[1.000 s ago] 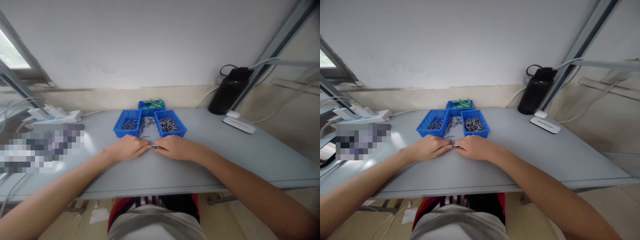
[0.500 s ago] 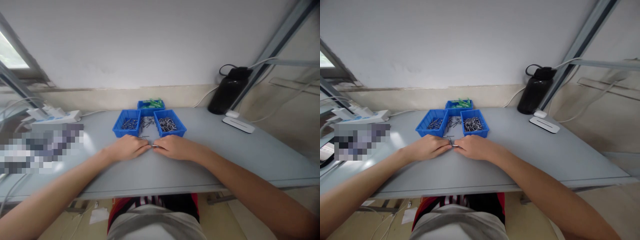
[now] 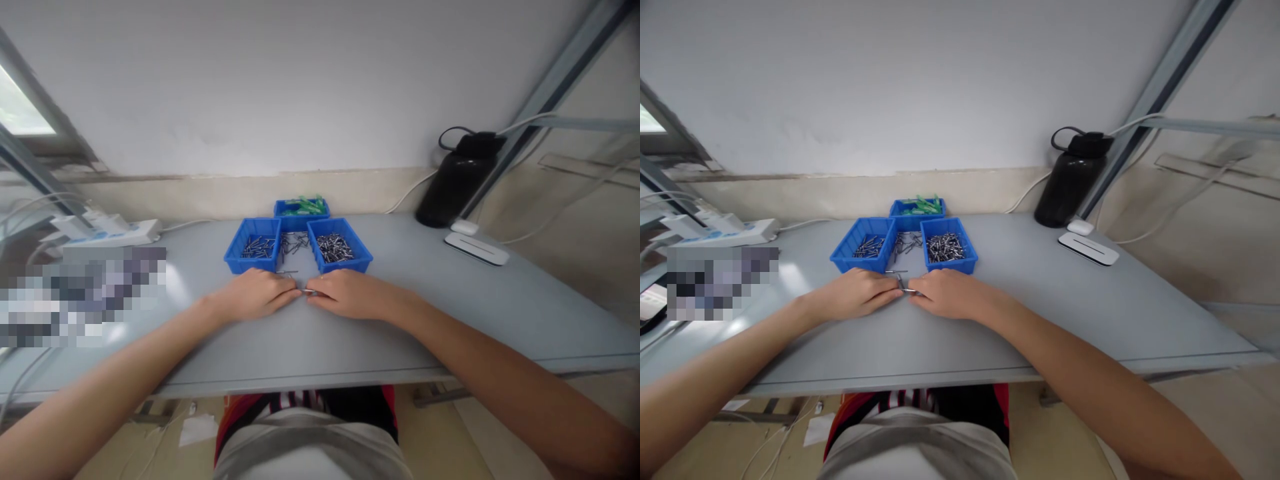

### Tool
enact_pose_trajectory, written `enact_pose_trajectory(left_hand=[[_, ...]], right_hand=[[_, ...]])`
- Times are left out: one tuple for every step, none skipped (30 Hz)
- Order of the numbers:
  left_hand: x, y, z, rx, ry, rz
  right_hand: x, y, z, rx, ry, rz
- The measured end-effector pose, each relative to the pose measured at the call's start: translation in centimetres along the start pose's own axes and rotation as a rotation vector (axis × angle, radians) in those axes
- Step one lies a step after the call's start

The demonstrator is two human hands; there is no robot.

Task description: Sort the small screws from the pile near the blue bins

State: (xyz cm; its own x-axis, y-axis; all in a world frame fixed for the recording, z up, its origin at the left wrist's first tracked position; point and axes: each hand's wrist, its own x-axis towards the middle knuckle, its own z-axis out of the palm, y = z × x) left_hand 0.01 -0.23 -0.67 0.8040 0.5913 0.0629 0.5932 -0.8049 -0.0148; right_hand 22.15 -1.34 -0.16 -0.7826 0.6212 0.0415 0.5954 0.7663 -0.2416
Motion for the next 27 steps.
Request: enact_pose_trajectory(left_hand=[[0.01, 0.01, -0.01, 0.006, -0.004, -0.003], [0.02, 0.02, -0.04, 0.013, -0.009, -0.005], [0.02, 0.04, -0.07, 0.017, -0.013, -0.005], [0.03, 0.06, -0.09, 0.019, -0.016, -0.004], [0.04, 0.08, -0.12, 0.02, -0.017, -0.003], [0.04, 0.08, -0.13, 0.018, -0.014, -0.001], [0.04, 0.08, -0.14, 0.015, -0.012, 0.0], [0.03, 0.08, -0.13, 0.013, -0.011, 0.002], [0.03, 0.07, -0.12, 0.011, -0.011, 0.003], [0.02, 0.07, -0.11, 0.01, -0.011, 0.003], [0.02, 0.06, -0.1, 0.01, -0.012, 0.003], [0.02, 0.06, -0.09, 0.01, -0.014, 0.003], [0.02, 0.06, -0.08, 0.012, -0.015, 0.003], [0.03, 0.06, -0.08, 0.014, -0.016, 0.003], [0.03, 0.07, -0.08, 0.017, -0.02, 0.002], [0.04, 0.07, -0.08, 0.022, -0.023, 0.002], [0.05, 0.08, -0.08, 0.026, -0.026, 0.0], [0.06, 0.08, -0.09, 0.031, -0.03, -0.002], [0.06, 0.08, -0.1, 0.036, -0.033, -0.004], [0.06, 0.08, -0.1, 0.04, -0.035, -0.004], [0.06, 0.09, -0.11, 0.042, -0.035, -0.003], [0.06, 0.09, -0.1, 0.044, -0.036, -0.003], [0.05, 0.08, -0.1, 0.045, -0.036, -0.002], [0.04, 0.08, -0.09, 0.045, -0.036, -0.002], [0.04, 0.08, -0.07, 0.047, -0.036, -0.003], [0.04, 0.07, -0.06, 0.049, -0.036, -0.003], [0.04, 0.06, -0.05, 0.051, -0.036, -0.002]], right_hand=[[-0.02, 0.02, 0.01, 0.001, -0.001, 0.0], [-0.03, 0.05, 0.03, 0.001, -0.002, 0.001], [-0.04, 0.08, 0.05, 0.002, -0.002, 0.003], [-0.04, 0.1, 0.08, 0.003, -0.001, 0.002], [-0.04, 0.13, 0.1, 0.006, 0.001, -0.002], [-0.03, 0.15, 0.11, 0.008, 0.003, -0.006], [-0.02, 0.16, 0.12, 0.011, 0.004, -0.008], [0.0, 0.17, 0.13, 0.015, 0.004, -0.009], [0.01, 0.17, 0.13, 0.018, 0.004, -0.008], [0.02, 0.16, 0.13, 0.021, 0.005, -0.008], [0.02, 0.15, 0.12, 0.022, 0.007, -0.007], [0.02, 0.14, 0.11, 0.023, 0.008, -0.008], [0.02, 0.13, 0.1, 0.022, 0.011, -0.009], [0.01, 0.11, 0.08, 0.02, 0.011, -0.01], [0.0, 0.09, 0.05, 0.017, 0.007, -0.009], [-0.02, 0.07, 0.02, 0.015, 0.002, -0.007], [-0.03, 0.05, 0.0, 0.014, 0.0, -0.004], [-0.04, 0.03, -0.03, 0.014, -0.002, -0.001], [-0.05, 0.03, -0.04, 0.014, -0.003, 0.001], [-0.05, 0.04, -0.05, 0.015, -0.003, 0.0], [-0.05, 0.06, -0.04, 0.015, 0.0, -0.002], [-0.04, 0.09, -0.02, 0.014, 0.003, -0.005], [-0.03, 0.12, 0.02, 0.013, 0.002, -0.008], [-0.02, 0.15, 0.05, 0.011, 0.002, -0.01], [-0.01, 0.18, 0.08, 0.009, 0.002, -0.01], [0.01, 0.2, 0.11, 0.007, -0.001, -0.008], [0.02, 0.21, 0.13, 0.006, -0.002, -0.007]])
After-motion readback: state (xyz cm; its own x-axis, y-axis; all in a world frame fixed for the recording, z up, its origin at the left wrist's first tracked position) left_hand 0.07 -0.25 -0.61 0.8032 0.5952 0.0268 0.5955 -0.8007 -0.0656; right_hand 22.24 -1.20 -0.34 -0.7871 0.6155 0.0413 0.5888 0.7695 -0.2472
